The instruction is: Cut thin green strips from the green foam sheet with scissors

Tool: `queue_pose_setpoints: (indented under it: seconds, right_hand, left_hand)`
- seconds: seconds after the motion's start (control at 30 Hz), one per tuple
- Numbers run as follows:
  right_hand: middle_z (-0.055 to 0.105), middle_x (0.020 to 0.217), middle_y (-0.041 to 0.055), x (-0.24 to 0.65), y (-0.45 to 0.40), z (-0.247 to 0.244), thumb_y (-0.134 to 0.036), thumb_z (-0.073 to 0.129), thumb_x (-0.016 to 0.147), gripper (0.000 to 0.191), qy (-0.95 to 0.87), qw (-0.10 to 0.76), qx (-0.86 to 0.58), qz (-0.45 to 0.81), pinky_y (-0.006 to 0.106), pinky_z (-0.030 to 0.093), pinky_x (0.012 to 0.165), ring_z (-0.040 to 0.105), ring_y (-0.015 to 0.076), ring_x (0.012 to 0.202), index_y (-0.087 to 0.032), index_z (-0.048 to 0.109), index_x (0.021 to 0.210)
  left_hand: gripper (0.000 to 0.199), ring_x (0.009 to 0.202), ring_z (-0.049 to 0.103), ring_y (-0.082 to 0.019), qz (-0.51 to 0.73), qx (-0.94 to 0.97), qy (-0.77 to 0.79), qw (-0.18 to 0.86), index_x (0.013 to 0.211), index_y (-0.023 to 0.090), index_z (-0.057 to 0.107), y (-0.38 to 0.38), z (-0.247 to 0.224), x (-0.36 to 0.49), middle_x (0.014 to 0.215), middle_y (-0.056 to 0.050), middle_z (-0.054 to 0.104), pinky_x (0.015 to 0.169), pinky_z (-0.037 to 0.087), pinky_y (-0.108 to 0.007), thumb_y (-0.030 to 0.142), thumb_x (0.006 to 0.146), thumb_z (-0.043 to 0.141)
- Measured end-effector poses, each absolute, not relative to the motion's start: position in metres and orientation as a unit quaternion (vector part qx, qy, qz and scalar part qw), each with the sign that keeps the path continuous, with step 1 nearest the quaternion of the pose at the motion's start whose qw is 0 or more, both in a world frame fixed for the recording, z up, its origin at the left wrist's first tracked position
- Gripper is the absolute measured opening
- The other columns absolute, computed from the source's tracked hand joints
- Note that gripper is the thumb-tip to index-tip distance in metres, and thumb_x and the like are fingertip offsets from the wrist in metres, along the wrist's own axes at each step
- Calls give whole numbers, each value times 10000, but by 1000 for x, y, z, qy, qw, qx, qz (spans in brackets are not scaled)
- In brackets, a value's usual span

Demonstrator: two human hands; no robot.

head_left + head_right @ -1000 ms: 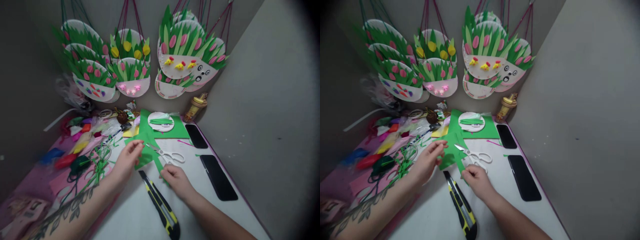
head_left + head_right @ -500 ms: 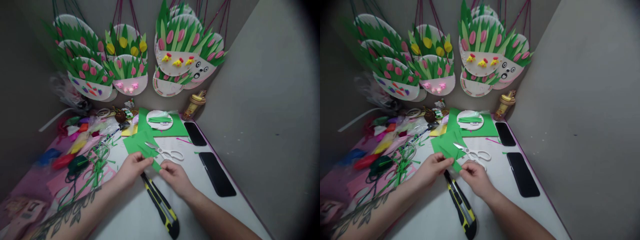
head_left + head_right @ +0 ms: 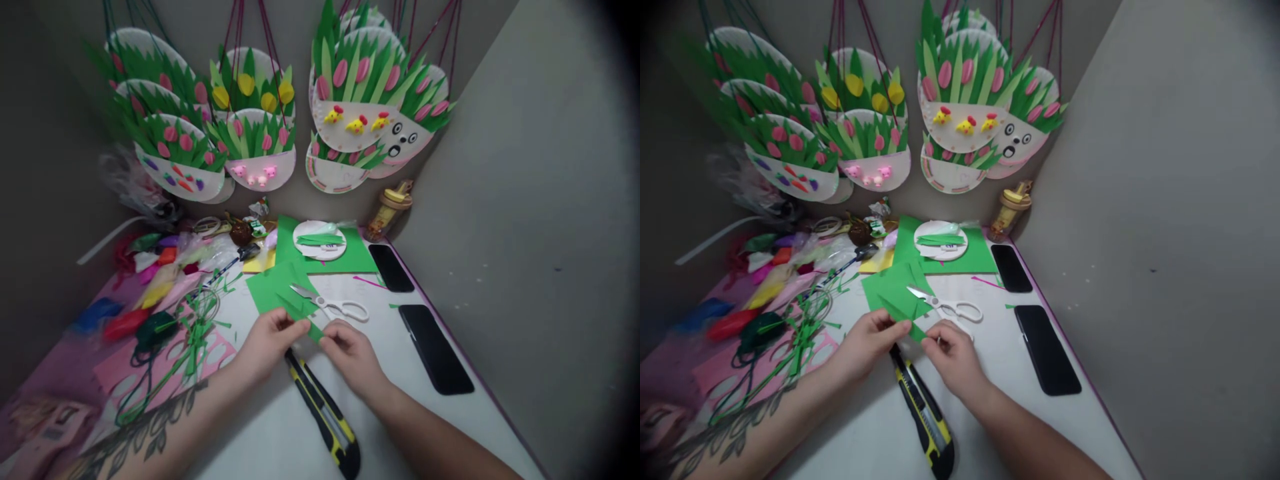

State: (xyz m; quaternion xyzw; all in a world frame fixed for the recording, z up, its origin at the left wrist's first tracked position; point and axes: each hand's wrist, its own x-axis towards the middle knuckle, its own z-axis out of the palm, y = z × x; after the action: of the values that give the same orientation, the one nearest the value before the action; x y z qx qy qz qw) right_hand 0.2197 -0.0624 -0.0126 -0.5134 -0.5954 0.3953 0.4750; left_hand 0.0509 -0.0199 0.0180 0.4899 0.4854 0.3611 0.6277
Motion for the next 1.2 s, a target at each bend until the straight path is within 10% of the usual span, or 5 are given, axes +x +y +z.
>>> queue_pose_setpoints:
  seconds: [0.67,0.97,1.2]
  right_hand:
    - [496,608,-24,244,-53,-15,-341,606,780,218,-512,522,-563,385,230,359,545,460,116,576,-182,535,649]
    - [557,590,-8,301,25,15,-398,599,728,264,-528,492,-626,295,234,370,501,461,116,511,-151,660,796]
    - [662,720,36,303,145,13,-266,546,679,280,-549,452,-667,221,262,434,622,555,149,619,-140,690,883]
  left_hand:
    - [342,448,291,-46,506,369,513,586,774,138,622,19,19,24,502,80,416,418,184,-180,442,647,714]
    - [180,1006,543,-236,140,854,402,298,927,200,680,-2,9,30,1068,-78,639,880,405,-352,259,786,587]
    - [187,1003,560,-244,8,906,398,147,958,181,633,-11,8,38,1034,-99,641,867,444,-372,197,862,473]
